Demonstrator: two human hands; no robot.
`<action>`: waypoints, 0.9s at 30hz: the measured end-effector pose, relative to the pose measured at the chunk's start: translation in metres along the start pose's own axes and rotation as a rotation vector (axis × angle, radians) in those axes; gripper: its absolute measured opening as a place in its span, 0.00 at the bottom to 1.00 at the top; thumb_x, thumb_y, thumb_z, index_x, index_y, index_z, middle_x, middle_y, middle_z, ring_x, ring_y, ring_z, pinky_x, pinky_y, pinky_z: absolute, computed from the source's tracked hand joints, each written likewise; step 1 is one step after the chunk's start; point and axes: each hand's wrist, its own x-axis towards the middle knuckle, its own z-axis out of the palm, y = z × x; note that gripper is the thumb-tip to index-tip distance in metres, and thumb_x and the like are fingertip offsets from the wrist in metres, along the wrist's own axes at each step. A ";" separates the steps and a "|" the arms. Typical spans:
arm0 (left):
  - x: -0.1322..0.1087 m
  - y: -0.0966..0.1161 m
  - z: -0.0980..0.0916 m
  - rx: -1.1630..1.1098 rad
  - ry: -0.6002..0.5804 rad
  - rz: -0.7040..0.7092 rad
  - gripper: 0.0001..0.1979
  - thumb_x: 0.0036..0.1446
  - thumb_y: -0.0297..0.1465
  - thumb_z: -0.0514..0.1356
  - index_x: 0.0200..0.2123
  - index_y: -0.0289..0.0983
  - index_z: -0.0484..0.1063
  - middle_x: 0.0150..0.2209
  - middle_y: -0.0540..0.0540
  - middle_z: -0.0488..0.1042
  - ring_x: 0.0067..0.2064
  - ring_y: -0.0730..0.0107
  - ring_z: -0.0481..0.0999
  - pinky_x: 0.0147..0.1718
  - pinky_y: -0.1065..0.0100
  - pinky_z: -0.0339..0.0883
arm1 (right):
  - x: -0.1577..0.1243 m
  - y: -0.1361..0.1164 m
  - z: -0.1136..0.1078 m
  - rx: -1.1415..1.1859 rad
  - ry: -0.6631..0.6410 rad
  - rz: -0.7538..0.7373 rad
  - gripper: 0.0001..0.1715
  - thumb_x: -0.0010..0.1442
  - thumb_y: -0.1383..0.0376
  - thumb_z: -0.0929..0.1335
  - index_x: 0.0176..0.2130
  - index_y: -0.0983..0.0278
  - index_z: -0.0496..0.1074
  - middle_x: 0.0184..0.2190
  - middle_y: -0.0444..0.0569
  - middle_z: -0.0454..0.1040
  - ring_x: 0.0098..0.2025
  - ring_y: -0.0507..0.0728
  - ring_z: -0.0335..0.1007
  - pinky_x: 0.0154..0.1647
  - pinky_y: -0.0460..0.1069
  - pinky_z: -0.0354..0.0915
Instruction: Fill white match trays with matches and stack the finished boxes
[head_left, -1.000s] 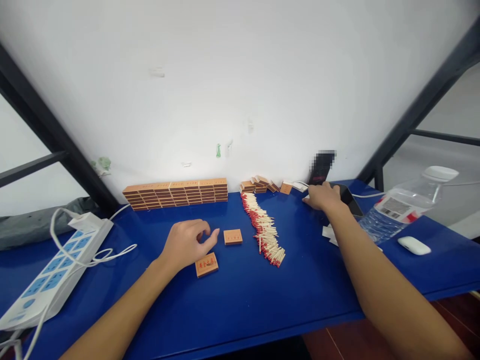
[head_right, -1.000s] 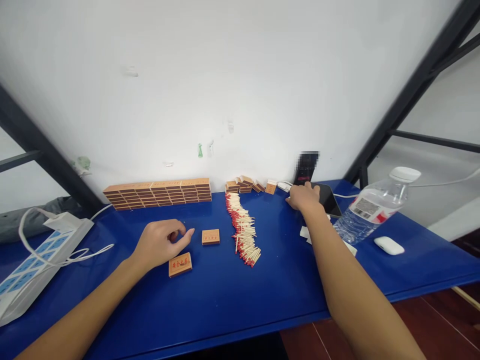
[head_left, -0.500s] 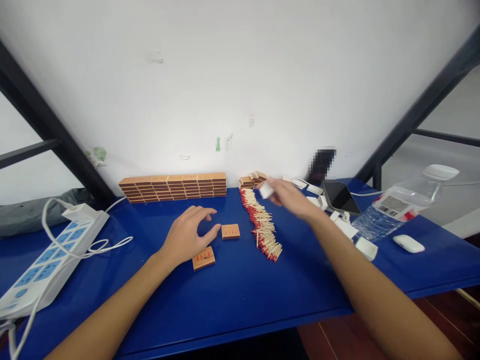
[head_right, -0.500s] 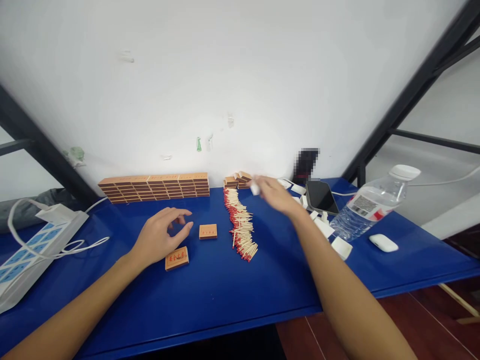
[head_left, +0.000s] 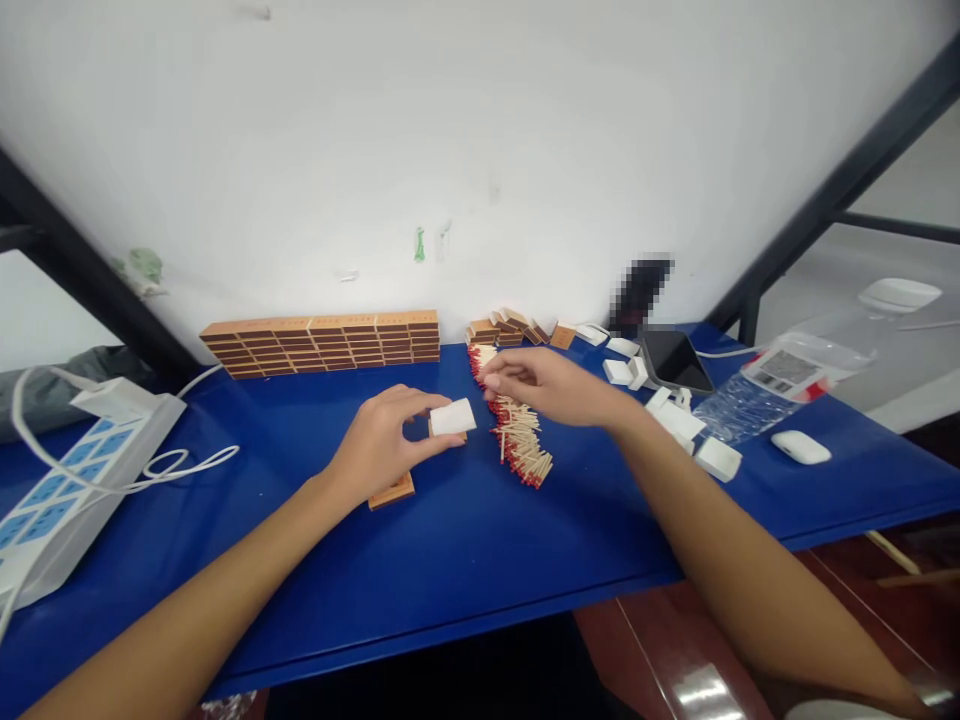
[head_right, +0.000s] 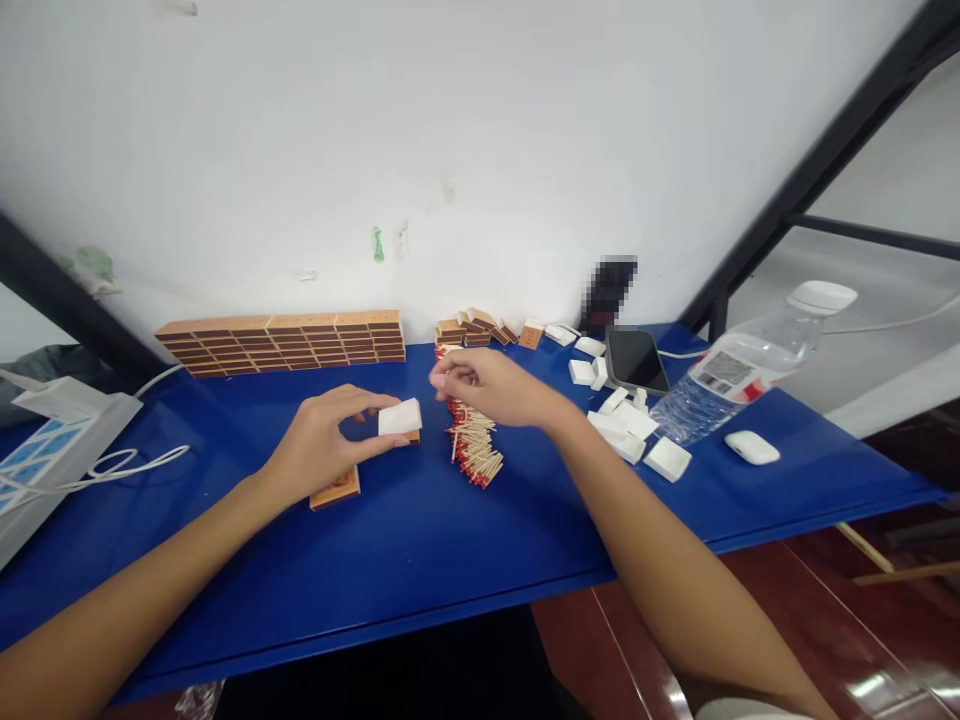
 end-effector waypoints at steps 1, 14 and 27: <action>-0.003 0.008 0.001 -0.022 -0.027 0.029 0.18 0.59 0.41 0.73 0.50 0.41 0.81 0.43 0.46 0.84 0.42 0.62 0.79 0.42 0.63 0.72 | -0.009 -0.001 -0.010 -0.094 -0.028 0.026 0.16 0.69 0.52 0.69 0.42 0.62 0.78 0.34 0.48 0.80 0.33 0.55 0.71 0.36 0.52 0.65; -0.031 0.040 0.016 0.047 -0.362 0.018 0.29 0.53 0.54 0.72 0.51 0.42 0.82 0.45 0.43 0.80 0.49 0.52 0.79 0.45 0.57 0.75 | -0.114 0.026 0.006 -0.194 0.009 0.144 0.15 0.65 0.50 0.73 0.44 0.57 0.83 0.40 0.49 0.74 0.36 0.56 0.69 0.37 0.52 0.65; -0.029 0.040 0.019 0.000 -0.354 0.028 0.14 0.58 0.45 0.71 0.41 0.43 0.83 0.40 0.46 0.79 0.44 0.58 0.78 0.43 0.60 0.73 | -0.124 0.016 0.023 -0.207 0.044 0.152 0.13 0.71 0.54 0.68 0.40 0.59 0.78 0.40 0.49 0.75 0.39 0.58 0.70 0.39 0.53 0.65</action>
